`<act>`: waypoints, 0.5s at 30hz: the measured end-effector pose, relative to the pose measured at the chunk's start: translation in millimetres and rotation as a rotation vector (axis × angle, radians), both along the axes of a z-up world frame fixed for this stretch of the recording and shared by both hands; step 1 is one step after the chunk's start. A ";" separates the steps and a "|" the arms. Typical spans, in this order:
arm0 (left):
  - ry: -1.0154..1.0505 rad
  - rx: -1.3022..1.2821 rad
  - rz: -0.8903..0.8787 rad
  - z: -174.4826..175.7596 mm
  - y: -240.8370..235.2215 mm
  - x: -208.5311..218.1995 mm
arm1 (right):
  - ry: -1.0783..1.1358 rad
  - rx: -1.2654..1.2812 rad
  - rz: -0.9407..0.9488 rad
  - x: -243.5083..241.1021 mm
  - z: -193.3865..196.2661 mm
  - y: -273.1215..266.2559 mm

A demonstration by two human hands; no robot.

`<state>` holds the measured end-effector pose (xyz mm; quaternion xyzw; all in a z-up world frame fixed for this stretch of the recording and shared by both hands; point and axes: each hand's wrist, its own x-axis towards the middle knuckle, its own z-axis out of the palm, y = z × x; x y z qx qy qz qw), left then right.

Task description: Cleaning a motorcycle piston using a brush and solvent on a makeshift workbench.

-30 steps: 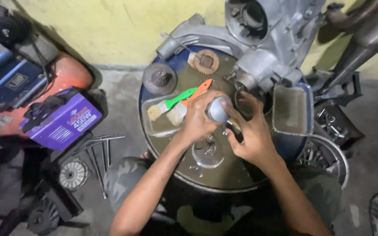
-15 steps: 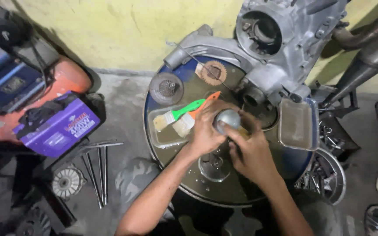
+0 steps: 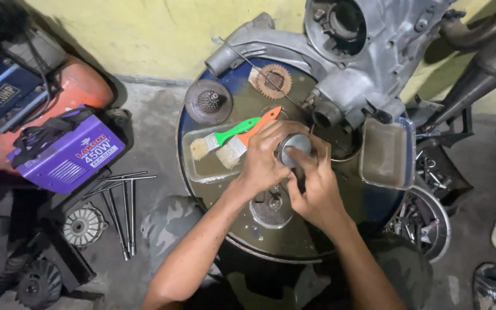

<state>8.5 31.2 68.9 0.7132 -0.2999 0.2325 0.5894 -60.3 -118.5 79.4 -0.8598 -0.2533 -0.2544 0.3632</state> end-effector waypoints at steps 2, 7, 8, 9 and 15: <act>-0.008 0.019 -0.004 -5.2 1.5 -0.9 | 0.021 0.016 0.004 0.5 1.6 -2.7; -0.065 0.109 0.089 -5.4 5.1 -5.5 | 0.064 0.055 0.030 5.2 -11.8 -7.6; -0.109 0.125 0.106 -2.9 6.6 -6.1 | 0.060 0.063 0.036 5.9 -16.1 -9.0; -0.157 0.141 0.120 0.5 7.5 -5.2 | 0.052 0.070 0.041 7.9 -19.8 -10.9; -0.192 0.230 0.240 -3.3 2.9 -5.3 | -0.020 0.108 0.084 10.6 -23.1 -9.4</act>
